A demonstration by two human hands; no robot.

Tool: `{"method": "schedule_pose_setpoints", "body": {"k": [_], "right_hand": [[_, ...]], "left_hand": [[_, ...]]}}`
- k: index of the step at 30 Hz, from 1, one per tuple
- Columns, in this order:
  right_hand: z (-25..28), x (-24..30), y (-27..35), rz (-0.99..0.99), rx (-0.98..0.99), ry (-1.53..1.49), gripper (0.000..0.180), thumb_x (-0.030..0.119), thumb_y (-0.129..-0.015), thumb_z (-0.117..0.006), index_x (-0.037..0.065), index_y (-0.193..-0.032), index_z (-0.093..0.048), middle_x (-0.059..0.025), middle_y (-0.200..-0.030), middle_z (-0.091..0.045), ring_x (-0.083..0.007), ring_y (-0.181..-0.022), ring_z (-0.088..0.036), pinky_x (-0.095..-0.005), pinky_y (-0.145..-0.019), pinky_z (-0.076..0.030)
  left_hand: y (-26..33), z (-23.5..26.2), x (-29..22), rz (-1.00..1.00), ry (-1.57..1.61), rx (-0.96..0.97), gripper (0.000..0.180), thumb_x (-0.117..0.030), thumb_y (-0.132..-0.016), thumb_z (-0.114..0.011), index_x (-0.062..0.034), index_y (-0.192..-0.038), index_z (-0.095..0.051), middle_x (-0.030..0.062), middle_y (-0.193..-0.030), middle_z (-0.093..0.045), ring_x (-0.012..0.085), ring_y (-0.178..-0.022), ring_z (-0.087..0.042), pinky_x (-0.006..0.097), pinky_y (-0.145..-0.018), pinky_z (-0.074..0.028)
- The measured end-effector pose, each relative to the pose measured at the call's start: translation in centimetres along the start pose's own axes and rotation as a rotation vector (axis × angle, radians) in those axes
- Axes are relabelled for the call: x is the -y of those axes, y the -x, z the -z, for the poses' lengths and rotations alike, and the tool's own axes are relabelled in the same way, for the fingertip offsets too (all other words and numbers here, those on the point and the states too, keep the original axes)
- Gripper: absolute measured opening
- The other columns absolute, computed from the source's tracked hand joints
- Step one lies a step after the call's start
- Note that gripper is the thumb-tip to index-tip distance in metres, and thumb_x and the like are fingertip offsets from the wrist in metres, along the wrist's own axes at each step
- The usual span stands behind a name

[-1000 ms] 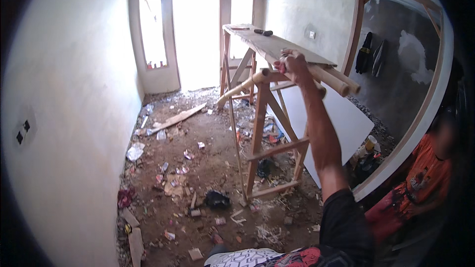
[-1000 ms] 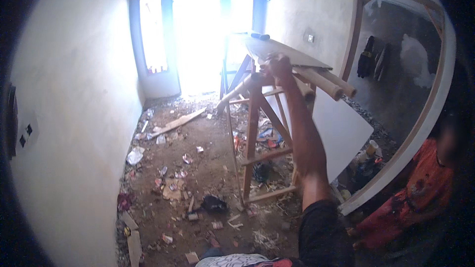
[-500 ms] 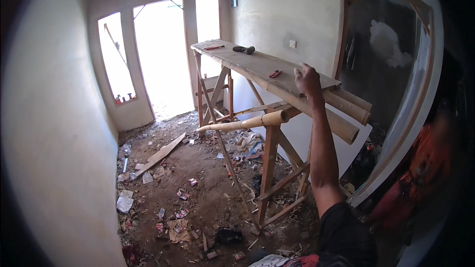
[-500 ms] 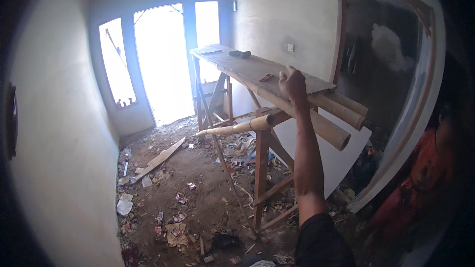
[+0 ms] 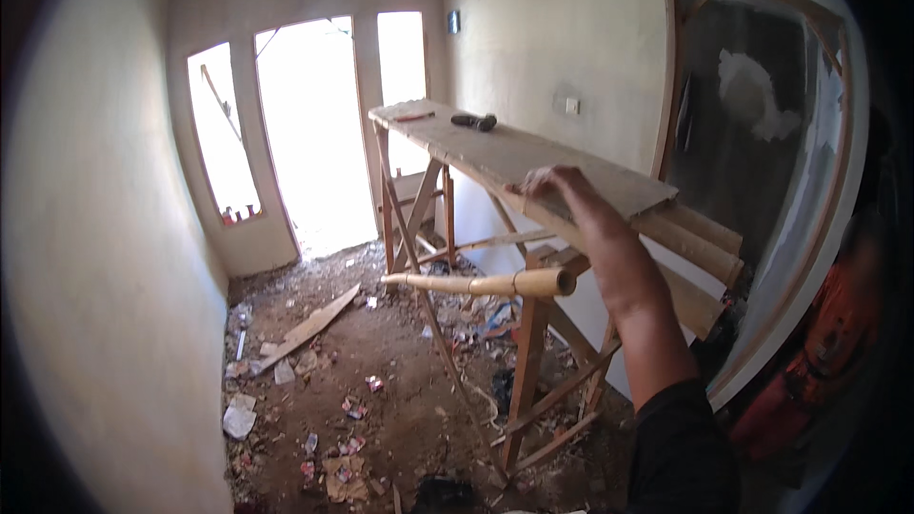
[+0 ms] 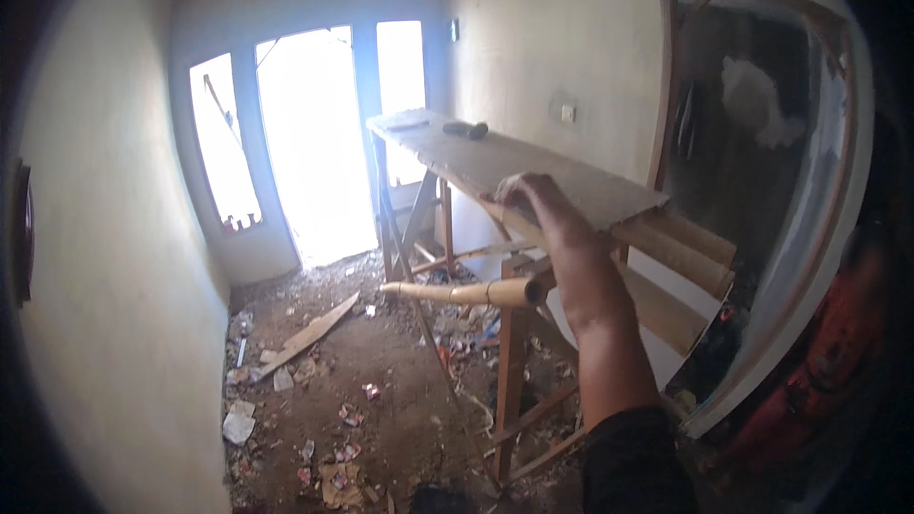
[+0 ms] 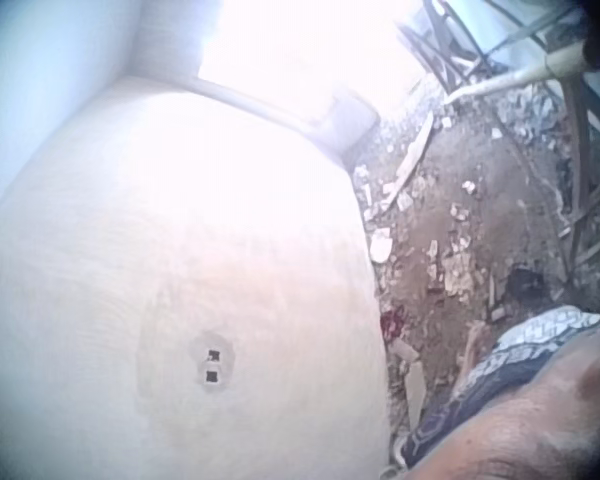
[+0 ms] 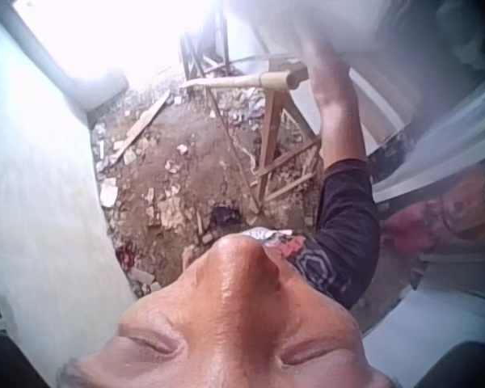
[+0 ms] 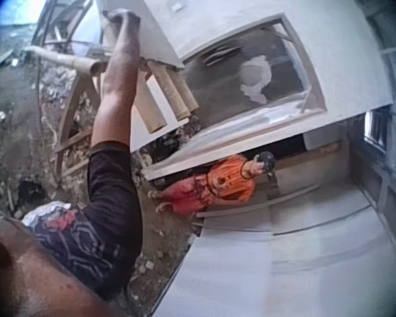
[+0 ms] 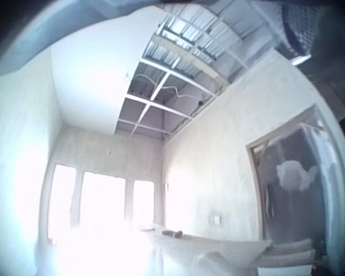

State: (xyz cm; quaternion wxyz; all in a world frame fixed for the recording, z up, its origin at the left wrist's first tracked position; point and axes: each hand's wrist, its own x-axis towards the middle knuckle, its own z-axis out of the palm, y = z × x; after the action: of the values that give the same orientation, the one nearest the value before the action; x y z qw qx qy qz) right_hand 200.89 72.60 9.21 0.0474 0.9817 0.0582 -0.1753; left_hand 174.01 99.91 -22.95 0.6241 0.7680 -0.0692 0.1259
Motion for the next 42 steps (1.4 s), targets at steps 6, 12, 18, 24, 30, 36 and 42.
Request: {"method": "schedule_pose_setpoints", "body": {"k": [6,12,18,24,30,36,42], "right_hand": [[2.1,4.0,2.0,0.158,-0.584,-0.066,0.081,0.068,-0.096,-0.041,0.012,-0.154,-0.034,-0.0162,-0.160,-0.031,-0.0322,-0.147,-0.031,-0.0412,-0.120,-0.026],[-11.0,7.8,8.2,0.956,-1.023,-0.314,0.058,0.047,-0.097,-0.055,0.010,-0.141,-0.049,-0.0206,-0.141,-0.047,-0.0336,-0.128,-0.049,-0.0431,-0.108,-0.038],[-48.5,8.7,20.6,0.336,-0.931,-0.702,0.056,0.044,-0.091,-0.062,0.006,-0.132,-0.055,-0.0222,-0.125,-0.054,-0.0348,-0.113,-0.056,-0.0438,-0.095,-0.044],[-86.9,17.4,47.5,-1.048,-0.478,-1.125,0.054,0.041,-0.085,-0.068,0.001,-0.122,-0.060,-0.0239,-0.110,-0.061,-0.0360,-0.098,-0.063,-0.0446,-0.083,-0.051],[-101.2,40.7,72.7,-2.136,-0.359,-1.380,0.053,0.038,-0.080,-0.074,-0.003,-0.113,-0.066,-0.0255,-0.095,-0.068,-0.0372,-0.083,-0.070,-0.0453,-0.071,-0.058],[-106.4,54.0,77.9,-2.805,-0.904,-1.922,0.044,0.030,-0.082,-0.069,-0.005,-0.108,-0.066,-0.0251,-0.084,-0.069,-0.0395,-0.072,-0.071,-0.0466,-0.060,-0.058],[-107.1,62.7,73.9,-2.864,-1.198,-2.012,0.025,0.018,-0.087,-0.063,0.000,-0.104,-0.064,-0.0160,-0.079,-0.068,-0.0286,-0.065,-0.069,-0.0417,-0.053,-0.057]], "left_hand": [[-1.3,-4.2,0.3,-0.045,0.015,0.050,0.023,-0.025,-0.096,-0.062,-0.0075,-0.111,-0.064,0.0060,-0.087,-0.068,0.0169,-0.076,-0.064,0.033,-0.066,-0.053],[2.1,-10.7,-0.4,-0.158,0.081,0.357,0.022,-0.024,-0.096,-0.061,-0.0076,-0.110,-0.064,0.0061,-0.086,-0.067,0.0170,-0.076,-0.064,0.033,-0.067,-0.053],[15.2,-8.7,7.7,0.031,-0.001,0.867,0.021,-0.023,-0.096,-0.061,-0.0078,-0.110,-0.064,0.0062,-0.086,-0.067,0.0172,-0.076,-0.063,0.033,-0.067,-0.053],[25.5,-7.1,19.4,0.457,-0.231,1.353,0.020,-0.023,-0.096,-0.060,-0.0079,-0.109,-0.064,0.0063,-0.085,-0.067,0.0173,-0.076,-0.063,0.033,-0.068,-0.053],[31.0,-10.5,25.3,0.622,-0.584,1.732,0.020,-0.022,-0.096,-0.060,-0.0080,-0.109,-0.064,0.0064,-0.085,-0.066,0.0174,-0.075,-0.062,0.033,-0.068,-0.053],[42.9,-20.9,23.9,0.521,-0.773,2.045,0.019,-0.021,-0.095,-0.060,-0.0081,-0.108,-0.064,0.0065,-0.084,-0.066,0.0176,-0.075,-0.062,0.033,-0.069,-0.053],[61.2,-35.2,21.8,0.122,-0.619,2.398,0.018,-0.021,-0.095,-0.059,-0.0083,-0.108,-0.064,0.0066,-0.083,-0.065,0.0177,-0.075,-0.062,0.033,-0.069,-0.053]]}}
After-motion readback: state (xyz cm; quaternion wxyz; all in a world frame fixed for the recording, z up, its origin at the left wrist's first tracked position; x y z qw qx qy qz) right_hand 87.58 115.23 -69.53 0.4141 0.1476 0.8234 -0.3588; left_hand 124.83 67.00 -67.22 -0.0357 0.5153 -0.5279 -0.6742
